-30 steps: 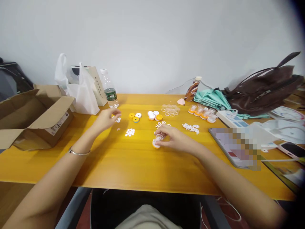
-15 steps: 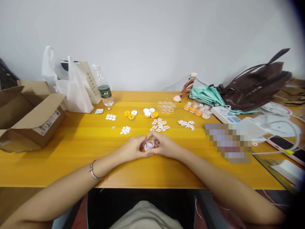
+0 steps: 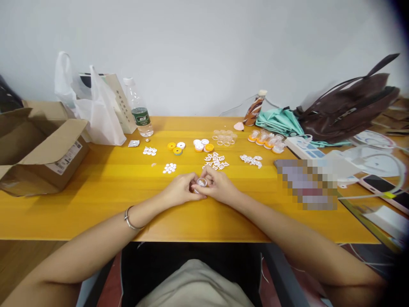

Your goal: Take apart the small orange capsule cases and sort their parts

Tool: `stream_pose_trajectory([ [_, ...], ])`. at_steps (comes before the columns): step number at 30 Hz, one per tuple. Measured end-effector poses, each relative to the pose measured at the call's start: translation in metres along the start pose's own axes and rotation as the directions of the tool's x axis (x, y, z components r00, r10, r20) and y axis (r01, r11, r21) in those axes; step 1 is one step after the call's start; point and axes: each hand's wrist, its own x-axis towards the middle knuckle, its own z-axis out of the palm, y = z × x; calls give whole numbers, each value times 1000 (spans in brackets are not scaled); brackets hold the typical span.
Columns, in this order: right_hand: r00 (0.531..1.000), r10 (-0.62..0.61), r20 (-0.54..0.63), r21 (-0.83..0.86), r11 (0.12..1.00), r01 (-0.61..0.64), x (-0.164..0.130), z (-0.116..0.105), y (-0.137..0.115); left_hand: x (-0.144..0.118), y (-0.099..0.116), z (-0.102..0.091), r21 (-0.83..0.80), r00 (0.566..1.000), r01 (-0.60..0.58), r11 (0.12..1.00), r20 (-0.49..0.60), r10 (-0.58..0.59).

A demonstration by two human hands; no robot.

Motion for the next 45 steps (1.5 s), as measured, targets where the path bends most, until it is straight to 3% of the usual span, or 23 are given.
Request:
stream_pose_trajectory([
  [11, 983, -115, 146, -23, 993, 120, -5, -3, -6, 2, -1, -4, -62, 986, -82, 995, 143, 90],
  [15, 936, -250, 247, -20, 965, 263, -6, -14, -6, 2, -1, -7, -92, 970, -84, 992, 221, 103],
  [18, 918, -333, 218, -100, 928, 360, -6, -18, -5, 3, -1, -10, -64, 963, -118, 991, 237, 130],
  [23, 963, -203, 180, -203, 950, 238, -6, -13, -5, 4, 2, -11, -63, 962, -159, 985, 213, 169],
  [28, 909, -374, 186, -227, 883, 410, -9, -15, -9, 5, 1, -12, -23, 961, -165, 986, 221, 166],
  [32, 953, -261, 153, -275, 915, 295, -10, -15, -9, 6, -2, -12, -33, 957, -171, 985, 233, 174],
  [45, 954, -262, 148, -218, 932, 289, -9, -12, -7, 6, 0, -14, 3, 958, -140, 990, 255, 134],
])
